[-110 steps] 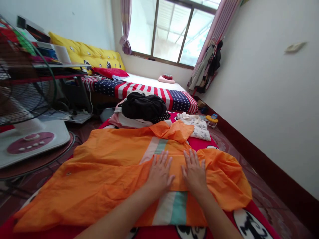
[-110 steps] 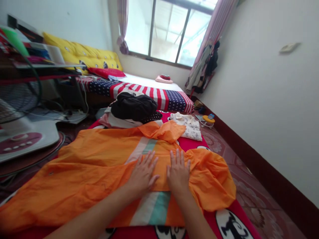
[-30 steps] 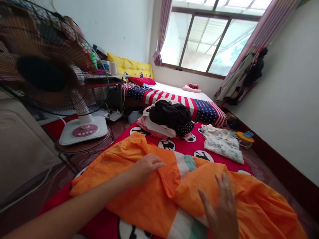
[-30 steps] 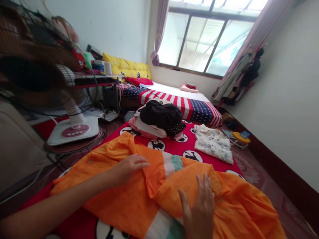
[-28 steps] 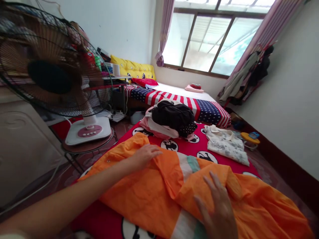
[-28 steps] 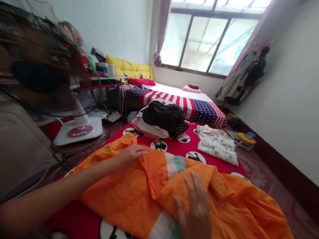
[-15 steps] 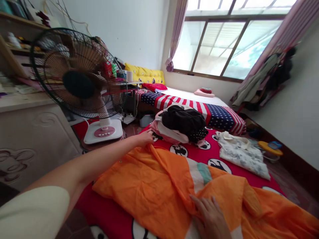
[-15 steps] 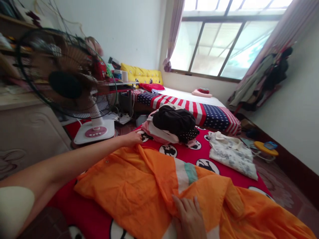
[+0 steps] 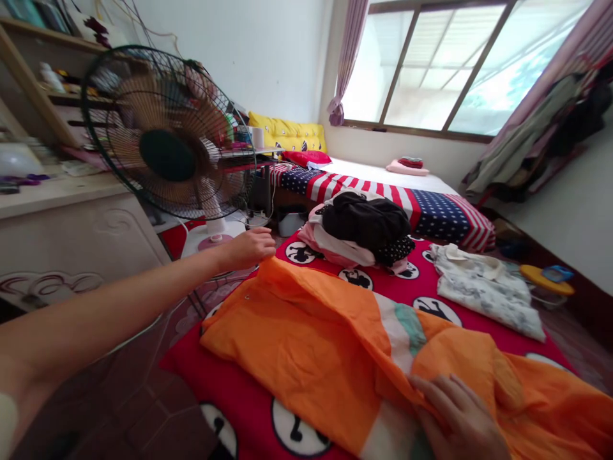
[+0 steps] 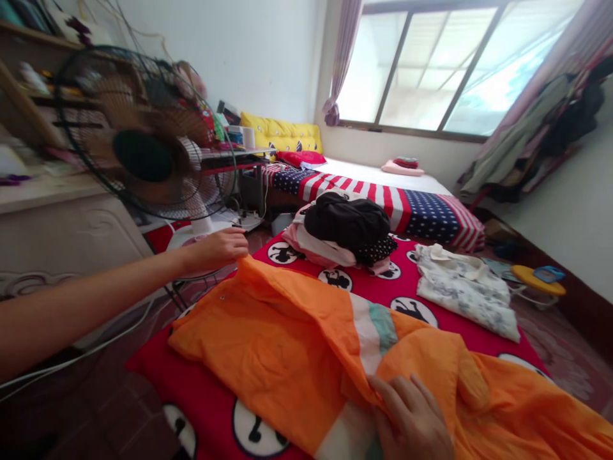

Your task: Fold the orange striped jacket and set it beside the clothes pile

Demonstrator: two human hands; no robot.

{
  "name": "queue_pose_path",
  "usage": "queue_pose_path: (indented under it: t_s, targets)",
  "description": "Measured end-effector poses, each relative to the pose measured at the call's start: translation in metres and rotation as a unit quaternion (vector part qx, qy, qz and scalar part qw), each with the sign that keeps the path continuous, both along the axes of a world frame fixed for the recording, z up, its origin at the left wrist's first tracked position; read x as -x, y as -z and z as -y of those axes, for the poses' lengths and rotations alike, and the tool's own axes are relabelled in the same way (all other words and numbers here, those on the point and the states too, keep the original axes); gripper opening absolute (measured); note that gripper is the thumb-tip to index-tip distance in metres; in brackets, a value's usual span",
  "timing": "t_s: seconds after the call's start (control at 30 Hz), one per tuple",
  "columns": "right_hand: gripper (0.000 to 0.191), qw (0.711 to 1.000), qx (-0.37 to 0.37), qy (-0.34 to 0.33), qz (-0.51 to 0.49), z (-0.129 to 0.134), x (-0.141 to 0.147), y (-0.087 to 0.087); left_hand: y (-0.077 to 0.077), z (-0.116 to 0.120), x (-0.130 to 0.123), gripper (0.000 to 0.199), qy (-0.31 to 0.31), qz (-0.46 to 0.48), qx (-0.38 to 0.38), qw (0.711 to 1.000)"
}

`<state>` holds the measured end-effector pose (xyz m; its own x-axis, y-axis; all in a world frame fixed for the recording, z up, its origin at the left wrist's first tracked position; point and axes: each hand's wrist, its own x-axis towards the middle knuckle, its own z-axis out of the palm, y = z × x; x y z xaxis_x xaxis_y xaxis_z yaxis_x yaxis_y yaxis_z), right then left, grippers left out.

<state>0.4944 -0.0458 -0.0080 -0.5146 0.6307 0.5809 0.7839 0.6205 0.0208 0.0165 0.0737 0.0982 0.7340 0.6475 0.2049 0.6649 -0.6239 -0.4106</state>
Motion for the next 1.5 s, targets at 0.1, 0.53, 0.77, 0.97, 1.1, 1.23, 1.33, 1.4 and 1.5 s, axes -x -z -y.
queue_pose_path:
  t_s: [0.1,0.53,0.77,0.97,1.1,1.23,1.33,1.4,1.5]
  targets:
    - [0.024,0.999,0.044,-0.011,0.022,0.005,0.000,0.011,0.027,0.026,0.004,0.017,0.006,0.021,0.052,0.998]
    - [0.015,0.970,0.229,0.002,0.084,0.002,0.017,-0.014,0.075,0.055,0.019,0.019,-0.091,0.123,0.134,0.979]
    - [0.017,0.967,0.255,0.018,-0.005,-0.005,0.045,-0.025,0.061,0.039,0.006,0.022,-0.280,0.336,0.146,0.887]
    - [0.022,0.943,0.331,0.009,-0.042,-0.014,0.083,0.006,0.074,-0.006,-0.001,0.041,-0.429,0.490,0.195,0.733]
    - [0.019,0.937,0.344,0.008,-0.065,-0.014,0.089,0.019,0.087,-0.025,-0.003,0.031,-0.422,0.544,0.247,0.682]
    - [0.013,0.928,0.358,0.003,-0.105,-0.012,0.086,0.021,0.094,-0.026,0.001,0.029,-0.394,0.621,0.265,0.623]
    - [0.012,0.921,0.368,-0.010,-0.126,-0.013,0.084,0.023,0.098,-0.018,0.007,0.032,-0.376,0.672,0.243,0.590]
    - [0.012,0.917,0.375,-0.016,-0.135,-0.015,0.083,0.025,0.102,-0.014,0.010,0.031,-0.366,0.695,0.221,0.579]
    - [0.013,0.912,0.383,-0.024,-0.149,-0.017,0.082,0.026,0.110,-0.012,0.015,0.030,-0.362,0.721,0.180,0.563]
